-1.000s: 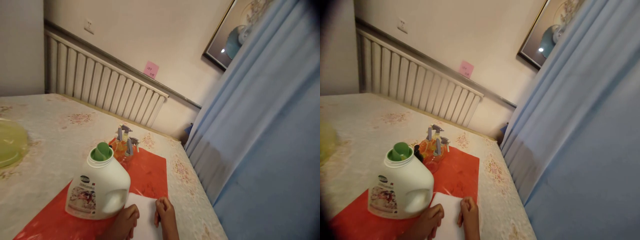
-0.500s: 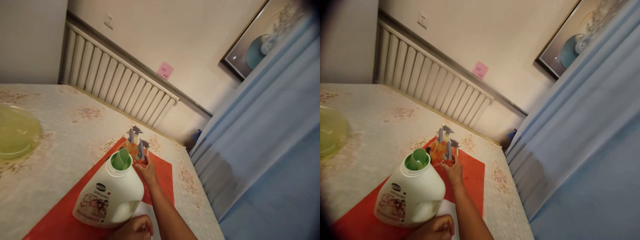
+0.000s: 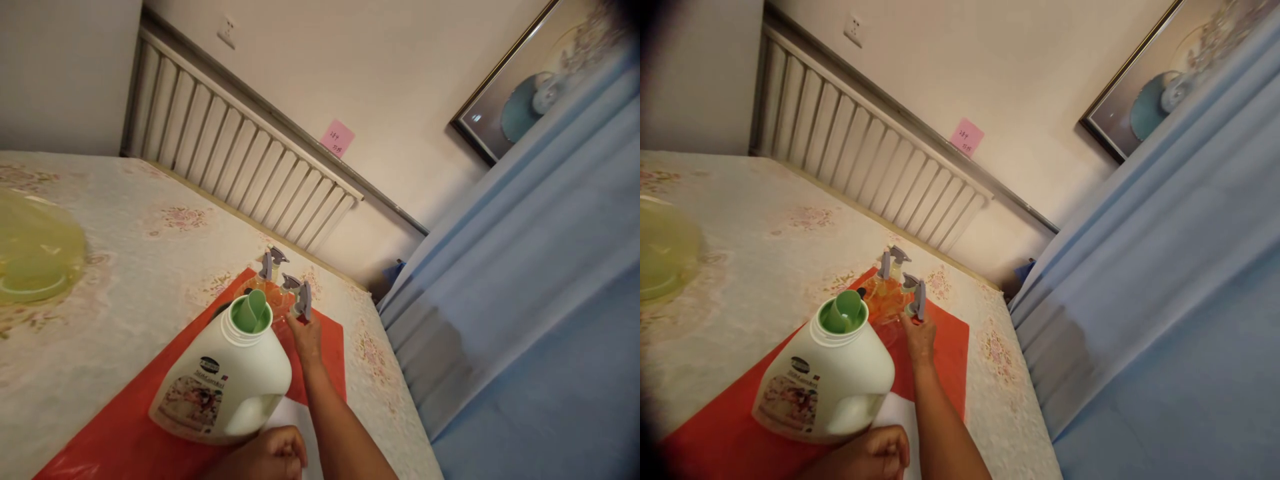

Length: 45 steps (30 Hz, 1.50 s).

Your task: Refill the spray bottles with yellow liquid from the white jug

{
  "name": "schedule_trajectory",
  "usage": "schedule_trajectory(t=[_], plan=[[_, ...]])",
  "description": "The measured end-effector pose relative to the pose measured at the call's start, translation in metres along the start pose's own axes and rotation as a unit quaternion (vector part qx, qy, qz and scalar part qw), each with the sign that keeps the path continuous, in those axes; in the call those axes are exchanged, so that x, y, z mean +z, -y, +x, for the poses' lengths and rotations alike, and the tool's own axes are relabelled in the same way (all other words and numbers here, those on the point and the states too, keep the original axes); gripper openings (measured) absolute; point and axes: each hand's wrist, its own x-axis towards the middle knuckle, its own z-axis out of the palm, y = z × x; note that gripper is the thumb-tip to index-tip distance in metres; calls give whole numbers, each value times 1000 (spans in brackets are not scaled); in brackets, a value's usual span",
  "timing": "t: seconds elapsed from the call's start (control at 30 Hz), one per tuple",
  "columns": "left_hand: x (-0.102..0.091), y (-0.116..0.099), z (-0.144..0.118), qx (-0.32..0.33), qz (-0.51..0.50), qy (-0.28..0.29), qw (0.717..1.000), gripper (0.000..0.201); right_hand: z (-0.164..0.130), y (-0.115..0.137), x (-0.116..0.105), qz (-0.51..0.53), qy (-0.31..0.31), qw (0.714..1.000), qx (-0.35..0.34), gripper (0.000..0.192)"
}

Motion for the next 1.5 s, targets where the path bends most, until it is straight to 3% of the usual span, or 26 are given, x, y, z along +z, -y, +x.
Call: schedule_trajectory(t=[0.23,0.37,0.5,0.67,0.87,1.03,1.2,1.37,1.5], plan=[[8,-10,-6,41,-218,27,975,51,-18,14,-91,19,-73,997,23,35],[6,-8,-5,59,-302,32,951,63,-52,15,-132,102,-81,990,51,37],[6,-6,-3,70,-322,63,942,63,-99,13,-154,140,-61,985,80,37],[15,-18,-11,70,-325,109,937,50,-146,3,-160,145,-23,981,128,37],[16,-18,-13,45,-320,81,943,47,-165,4,-151,156,-160,964,143,53],[12,-11,-6,35,-326,60,943,48,-165,10,-145,124,-222,955,153,53],[11,-10,-4,25,-309,40,950,53,-162,7,-146,115,-185,966,137,45],[13,-12,-8,-22,-325,90,941,74,-159,11,-145,201,-121,966,112,47],[14,-16,-12,17,-342,96,935,60,-159,13,-143,201,-148,962,109,46]])
